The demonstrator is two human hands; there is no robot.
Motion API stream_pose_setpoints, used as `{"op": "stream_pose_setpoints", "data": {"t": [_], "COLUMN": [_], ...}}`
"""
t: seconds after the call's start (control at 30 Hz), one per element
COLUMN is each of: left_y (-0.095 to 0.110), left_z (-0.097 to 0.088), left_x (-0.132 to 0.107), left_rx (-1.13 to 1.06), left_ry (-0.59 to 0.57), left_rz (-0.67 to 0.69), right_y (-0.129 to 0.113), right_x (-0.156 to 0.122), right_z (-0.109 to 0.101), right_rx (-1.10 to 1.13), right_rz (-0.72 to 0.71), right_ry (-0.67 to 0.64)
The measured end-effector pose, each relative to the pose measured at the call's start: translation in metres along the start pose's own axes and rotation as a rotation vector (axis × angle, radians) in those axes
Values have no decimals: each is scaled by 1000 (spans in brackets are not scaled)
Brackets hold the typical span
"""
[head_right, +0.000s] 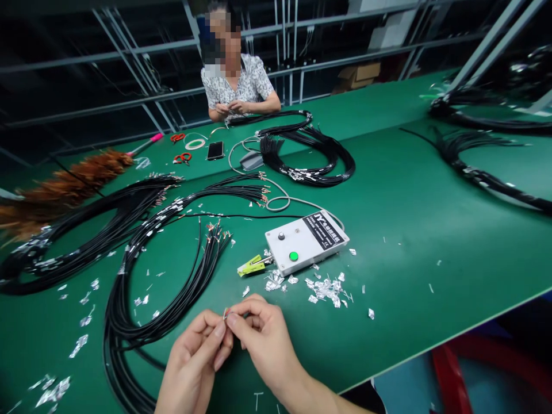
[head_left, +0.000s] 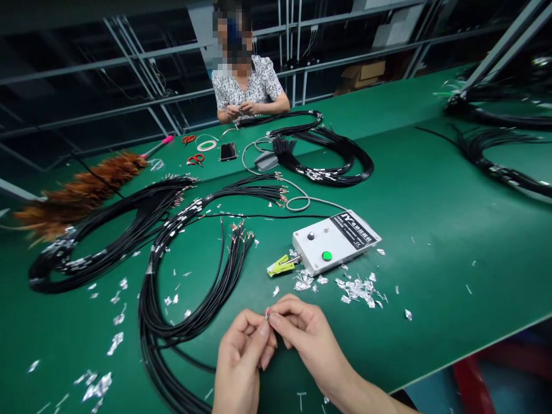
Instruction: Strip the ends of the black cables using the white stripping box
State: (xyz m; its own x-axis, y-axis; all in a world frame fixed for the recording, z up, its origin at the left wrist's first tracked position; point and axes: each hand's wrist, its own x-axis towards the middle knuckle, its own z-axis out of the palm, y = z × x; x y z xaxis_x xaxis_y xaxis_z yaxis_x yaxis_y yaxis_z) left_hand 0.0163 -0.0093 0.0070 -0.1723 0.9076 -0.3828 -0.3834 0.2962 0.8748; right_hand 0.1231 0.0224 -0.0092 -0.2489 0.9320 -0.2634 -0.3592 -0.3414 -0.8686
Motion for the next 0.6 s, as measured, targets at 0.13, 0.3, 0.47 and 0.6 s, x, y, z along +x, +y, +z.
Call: {"op": "stream_pose_setpoints", "data": {"t": [0.13, 0.3, 0.47, 0.6], "left_y": [-1, 3, 2, -1], "left_z": [-1, -3, -5, -2], "left_x": [0, 1, 2, 1], "left_rx": [-15, -38, -17, -19], "left_ry": [7, 1, -38, 17], "left_rz": [-2, -23, -44, -7], "right_y": [-2, -9, -11, -9], "right_x": [-3, -3, 1, 3], "right_z": [-5, -8, 0, 5], "right_rx": [-59, -107, -71, -17], "right_rz": [12, 32, 29, 35], "right_ry": [52, 73, -8, 3]}}
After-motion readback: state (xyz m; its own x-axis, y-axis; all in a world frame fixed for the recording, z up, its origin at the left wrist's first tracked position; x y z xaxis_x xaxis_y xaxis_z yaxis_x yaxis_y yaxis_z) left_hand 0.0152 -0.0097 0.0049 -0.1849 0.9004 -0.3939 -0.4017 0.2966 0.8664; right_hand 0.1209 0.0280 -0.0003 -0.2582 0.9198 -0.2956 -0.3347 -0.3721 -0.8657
